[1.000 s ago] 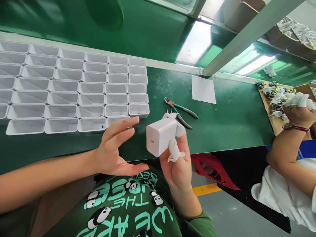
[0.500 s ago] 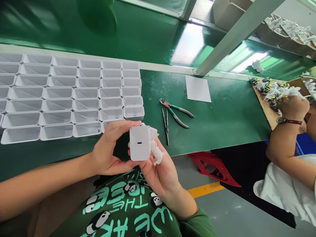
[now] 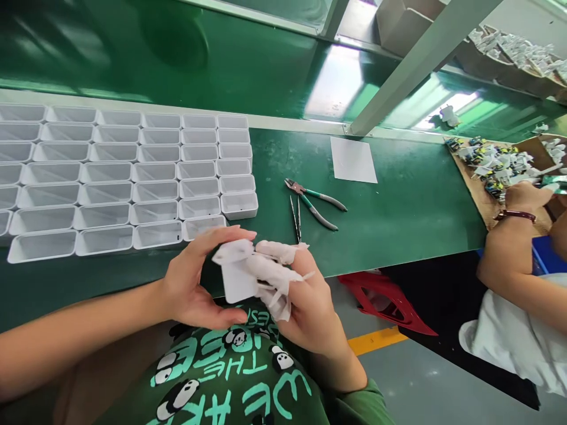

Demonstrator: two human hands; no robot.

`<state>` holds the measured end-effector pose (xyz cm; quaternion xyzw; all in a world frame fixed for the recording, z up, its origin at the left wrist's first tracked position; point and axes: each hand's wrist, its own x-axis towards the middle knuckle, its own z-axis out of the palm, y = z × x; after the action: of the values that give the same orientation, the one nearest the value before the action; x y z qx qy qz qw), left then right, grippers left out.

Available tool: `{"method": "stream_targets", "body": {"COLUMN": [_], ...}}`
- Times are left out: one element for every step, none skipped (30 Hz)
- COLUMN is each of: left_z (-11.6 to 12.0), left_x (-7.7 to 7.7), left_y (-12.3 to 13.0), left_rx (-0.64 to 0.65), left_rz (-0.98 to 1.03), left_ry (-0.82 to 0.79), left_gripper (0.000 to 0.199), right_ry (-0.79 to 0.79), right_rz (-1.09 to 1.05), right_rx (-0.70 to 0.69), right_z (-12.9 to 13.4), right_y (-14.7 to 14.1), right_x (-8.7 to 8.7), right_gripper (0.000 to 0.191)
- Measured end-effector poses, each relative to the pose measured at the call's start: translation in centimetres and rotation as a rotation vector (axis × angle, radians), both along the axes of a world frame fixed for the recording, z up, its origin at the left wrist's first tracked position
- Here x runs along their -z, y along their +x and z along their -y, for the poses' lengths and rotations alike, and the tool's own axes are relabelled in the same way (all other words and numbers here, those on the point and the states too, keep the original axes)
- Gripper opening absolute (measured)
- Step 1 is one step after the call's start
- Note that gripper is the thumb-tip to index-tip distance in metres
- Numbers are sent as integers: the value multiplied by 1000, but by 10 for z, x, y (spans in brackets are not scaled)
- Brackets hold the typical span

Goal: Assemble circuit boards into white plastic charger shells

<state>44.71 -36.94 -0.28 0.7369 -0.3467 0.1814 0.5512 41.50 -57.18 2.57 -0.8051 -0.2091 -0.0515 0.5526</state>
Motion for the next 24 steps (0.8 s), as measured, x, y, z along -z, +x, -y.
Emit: {"method": "stream_targets", "body": {"left_z": [0,1,1,1,1,1,1,1,1,2,2,3,3,3,3,3,2,2,1,1,1,1,1,2], "left_x": [-1,-2,-3,-3,-4,-3,-3,-1,0,1,3,4,6,6,7,7,7,7,7,6,6,6,6,7], "left_y": [-1,-1,-1,0,0,1,2,2,2,3,3,3,2,2,2,2,2,3,3,3,3,3,4,4], "left_rx": [12,22,29,36,46,60,77,93,109,125,138,147,154,159,161,160,161,163,166,167,166,167,166,166], "left_rz": [-35,-65,-87,-98,-98,-90,-77,-66,-59,-58,-58,-56,-53,-50,-47,-48,-48,-49,-44,-42,-37,-32,-29,-28], "left_ry": [-16,-28,-34,-36,-40,-48,-64,-88,-116,-145,-171,-192,-210,-218,-218,-211,-201,-191,-184,-177,-176,-175,-178,-186], "left_gripper": [93,90,86,82,78,75,73,72,72,73,73,74,75,77,78,80,80,81,81,82,83,84,85,85], "right_ry": [-84,-116,-115,-101,-81,-62,-42,-31,-28,-24,-26,-39,-57,-78,-99,-126,-153,-170,-177,-175,-167,-157,-146,-136], "right_rz": [32,43,51,50,47,39,36,26,9,5,9,18,36,67,109,144,168,192,209,219,223,226,227,218], "right_rx": [-29,-42,-42,-32,-13,8,25,38,43,40,30,16,3,-8,-20,-28,-36,-37,-35,-29,-21,-13,-7,-8], "right_z": [3,6,7,7,7,6,6,5,6,6,7,9,10,11,12,13,14,14,14,13,13,13,13,13], "right_y": [1,3,4,4,4,4,3,3,2,2,2,2,3,3,3,4,4,4,4,4,3,3,2,2], "right_x": [-1,-1,-1,0,1,2,3,3,4,4,4,4,5,5,6,7,9,10,13,15,17,19,20,20], "right_gripper": [50,54,58,59,59,59,58,57,57,58,59,60,61,62,63,63,63,62,62,63,63,64,64,63]}}
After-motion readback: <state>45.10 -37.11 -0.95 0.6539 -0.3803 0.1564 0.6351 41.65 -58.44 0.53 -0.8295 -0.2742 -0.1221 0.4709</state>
